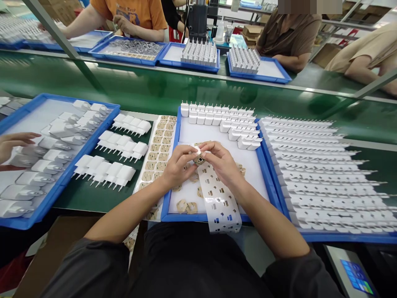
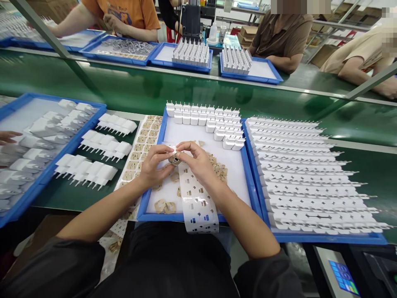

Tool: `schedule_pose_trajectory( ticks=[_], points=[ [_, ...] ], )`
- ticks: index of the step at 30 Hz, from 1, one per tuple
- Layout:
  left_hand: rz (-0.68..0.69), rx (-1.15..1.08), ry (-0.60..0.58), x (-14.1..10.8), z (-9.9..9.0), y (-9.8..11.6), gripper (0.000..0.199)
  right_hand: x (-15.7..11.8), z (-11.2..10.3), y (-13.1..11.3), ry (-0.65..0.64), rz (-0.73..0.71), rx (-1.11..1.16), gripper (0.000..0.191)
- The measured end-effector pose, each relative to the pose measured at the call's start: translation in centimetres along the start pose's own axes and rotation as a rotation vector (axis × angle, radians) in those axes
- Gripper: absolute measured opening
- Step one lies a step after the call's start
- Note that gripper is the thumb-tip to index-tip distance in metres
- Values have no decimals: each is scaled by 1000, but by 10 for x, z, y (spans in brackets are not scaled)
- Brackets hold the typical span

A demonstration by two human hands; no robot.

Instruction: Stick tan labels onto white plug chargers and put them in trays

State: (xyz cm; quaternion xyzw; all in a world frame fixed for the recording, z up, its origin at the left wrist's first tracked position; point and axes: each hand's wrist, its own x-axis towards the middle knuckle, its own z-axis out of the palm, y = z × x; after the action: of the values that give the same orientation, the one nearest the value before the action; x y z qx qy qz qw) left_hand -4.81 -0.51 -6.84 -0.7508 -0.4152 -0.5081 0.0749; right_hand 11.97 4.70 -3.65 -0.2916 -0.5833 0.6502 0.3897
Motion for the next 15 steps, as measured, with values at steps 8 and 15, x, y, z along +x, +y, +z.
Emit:
schedule_pose_trajectory(
  ticks=[8, 15],
  points=[
    [-43, -83, -1, -1, 0, 0, 38, 1, -5, -6, -31, 79, 27, 9],
    [-86, -101, -9, -2, 0, 0, 39, 1, -10, -13, -23, -131, -340, 11]
  ],
)
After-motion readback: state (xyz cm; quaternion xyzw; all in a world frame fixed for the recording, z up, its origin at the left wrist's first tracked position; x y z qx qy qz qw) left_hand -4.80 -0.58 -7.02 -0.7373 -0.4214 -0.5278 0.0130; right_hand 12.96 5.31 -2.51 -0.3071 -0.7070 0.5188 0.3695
